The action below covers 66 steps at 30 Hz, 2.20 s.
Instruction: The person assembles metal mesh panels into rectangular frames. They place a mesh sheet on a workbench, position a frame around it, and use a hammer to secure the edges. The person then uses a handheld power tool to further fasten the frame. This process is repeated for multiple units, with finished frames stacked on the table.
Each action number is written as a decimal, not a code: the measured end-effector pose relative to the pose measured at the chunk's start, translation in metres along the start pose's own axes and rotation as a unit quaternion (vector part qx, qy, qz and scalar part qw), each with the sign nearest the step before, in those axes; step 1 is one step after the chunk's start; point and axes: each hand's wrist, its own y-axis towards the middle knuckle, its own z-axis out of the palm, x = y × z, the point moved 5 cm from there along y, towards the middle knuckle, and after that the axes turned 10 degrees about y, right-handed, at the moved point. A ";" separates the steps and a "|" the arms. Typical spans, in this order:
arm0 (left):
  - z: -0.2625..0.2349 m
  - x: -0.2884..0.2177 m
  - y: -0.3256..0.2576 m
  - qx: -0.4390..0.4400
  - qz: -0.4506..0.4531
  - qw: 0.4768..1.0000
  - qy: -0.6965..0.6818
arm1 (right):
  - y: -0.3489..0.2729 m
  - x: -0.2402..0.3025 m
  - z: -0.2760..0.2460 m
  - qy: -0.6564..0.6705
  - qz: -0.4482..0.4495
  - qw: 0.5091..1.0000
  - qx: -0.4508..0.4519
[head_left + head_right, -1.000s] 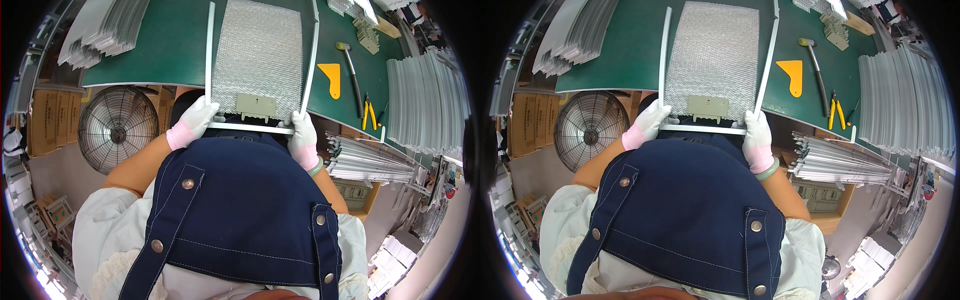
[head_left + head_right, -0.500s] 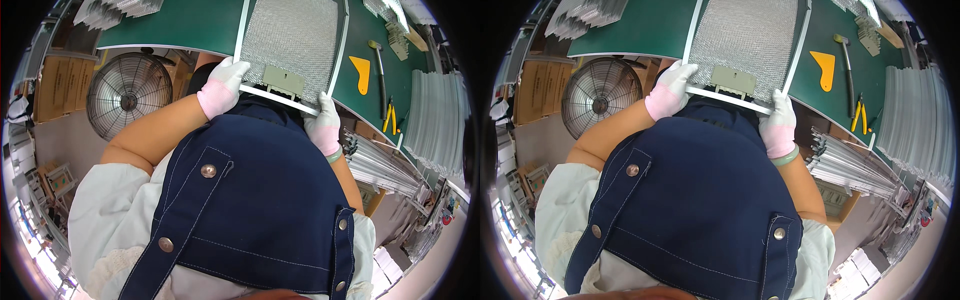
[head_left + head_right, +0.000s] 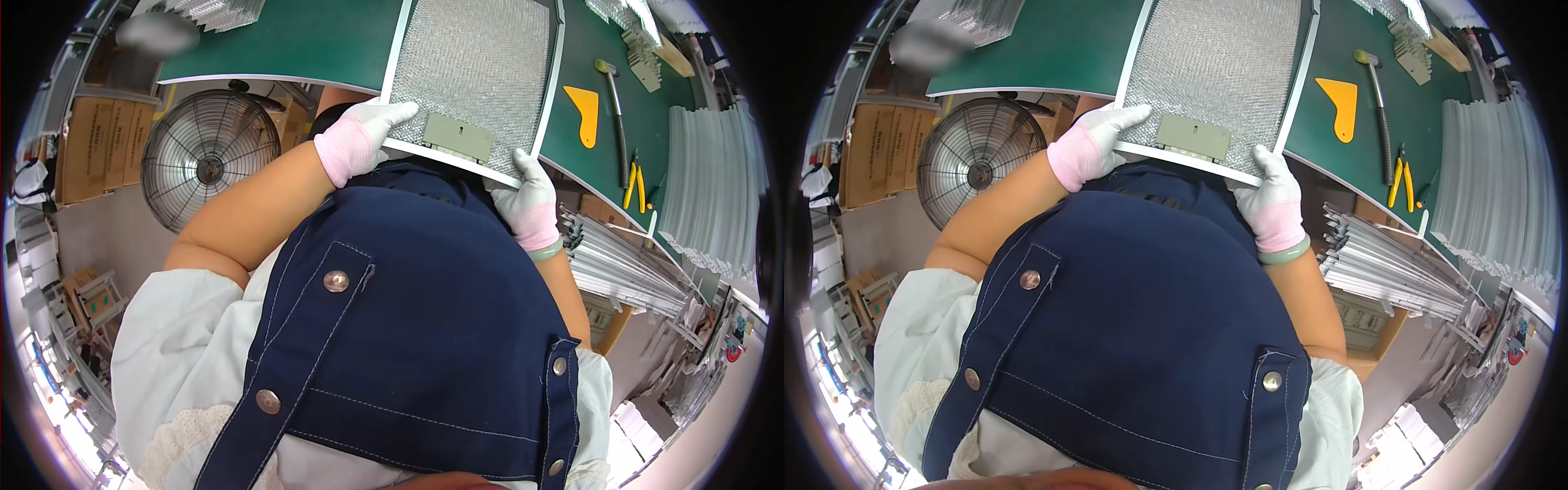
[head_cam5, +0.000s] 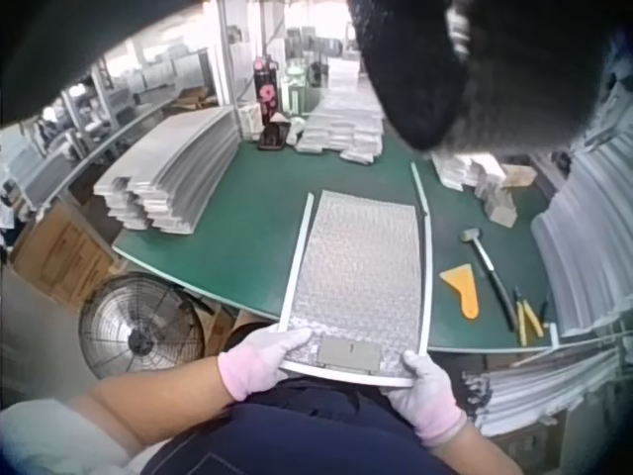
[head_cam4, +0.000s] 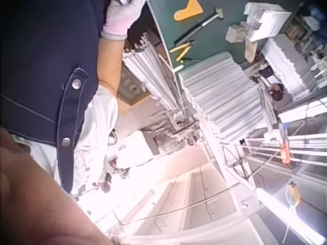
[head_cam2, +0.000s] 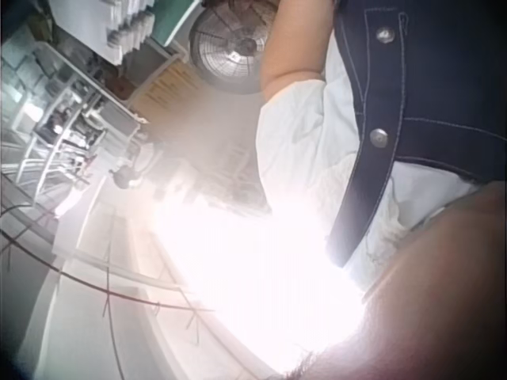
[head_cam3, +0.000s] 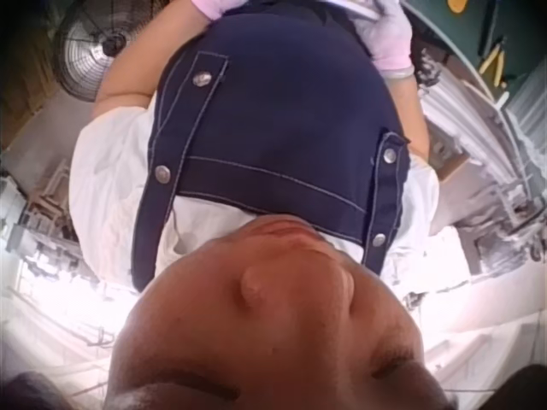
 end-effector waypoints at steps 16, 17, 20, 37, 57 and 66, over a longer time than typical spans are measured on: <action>-0.004 -0.002 0.006 0.112 0.007 0.992 0.064 | -0.012 -0.004 0.015 -0.100 0.053 0.994 0.008; -0.009 -0.001 0.013 0.104 0.015 0.987 0.121 | -0.013 -0.004 0.017 -0.130 0.057 0.990 0.004; -0.004 -0.006 0.002 0.096 -0.038 0.991 0.084 | -0.014 -0.002 0.021 -0.108 0.103 0.989 0.007; -0.029 0.004 0.002 0.108 0.038 0.986 0.120 | -0.020 0.003 0.007 -0.121 0.110 0.987 0.000; -0.007 -0.006 -0.011 0.079 0.440 0.678 0.583 | -0.004 -0.007 -0.014 -0.056 0.164 0.983 0.066; -0.010 0.004 -0.002 -0.005 0.074 0.994 0.077 | -0.024 0.013 0.016 -0.197 -0.049 0.978 -0.043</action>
